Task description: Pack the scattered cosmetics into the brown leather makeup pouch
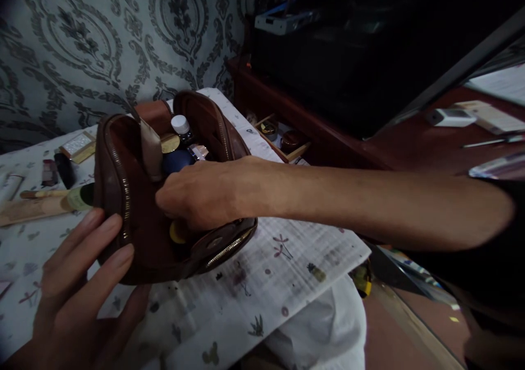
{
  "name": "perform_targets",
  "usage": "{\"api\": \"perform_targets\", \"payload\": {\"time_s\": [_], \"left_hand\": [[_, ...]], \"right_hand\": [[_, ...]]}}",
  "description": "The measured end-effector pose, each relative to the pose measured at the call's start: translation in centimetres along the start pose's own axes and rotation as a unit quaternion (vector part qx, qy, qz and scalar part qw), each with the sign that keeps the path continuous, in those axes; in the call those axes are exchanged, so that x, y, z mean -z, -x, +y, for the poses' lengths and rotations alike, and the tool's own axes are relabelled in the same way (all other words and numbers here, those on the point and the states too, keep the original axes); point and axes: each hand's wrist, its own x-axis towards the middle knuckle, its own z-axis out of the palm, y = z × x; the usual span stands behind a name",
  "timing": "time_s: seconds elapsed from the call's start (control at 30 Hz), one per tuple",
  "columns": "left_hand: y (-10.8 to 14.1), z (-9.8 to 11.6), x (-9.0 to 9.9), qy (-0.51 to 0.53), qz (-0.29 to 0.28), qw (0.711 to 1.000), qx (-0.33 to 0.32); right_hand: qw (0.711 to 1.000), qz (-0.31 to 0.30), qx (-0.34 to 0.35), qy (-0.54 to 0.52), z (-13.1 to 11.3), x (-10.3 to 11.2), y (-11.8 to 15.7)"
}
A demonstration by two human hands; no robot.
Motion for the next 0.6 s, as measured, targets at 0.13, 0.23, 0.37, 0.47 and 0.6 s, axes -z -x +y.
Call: {"api": "perform_targets", "payload": {"time_s": [0.13, 0.23, 0.37, 0.47, 0.6], "left_hand": [[-0.1, 0.1, -0.1, -0.014, 0.001, 1.0, -0.006], [-0.1, 0.2, 0.0, -0.014, -0.004, 1.0, -0.004], [0.0, 0.4, 0.1, -0.016, -0.022, 1.0, 0.01], [0.1, 0.4, 0.1, -0.014, -0.019, 1.0, 0.019], [0.2, 0.2, 0.1, -0.013, -0.023, 1.0, 0.014]], "right_hand": [[1.0, -0.004, -0.006, 0.003, -0.1, -0.5, -0.3], [0.999, 0.01, 0.019, 0.032, -0.5, -0.8, -0.3], [0.997, 0.049, 0.041, 0.046, -0.7, -1.3, -0.3], [0.997, 0.058, 0.031, 0.033, -0.5, -1.5, -0.5], [0.997, 0.064, 0.021, 0.041, -0.3, -1.9, -0.9]]}}
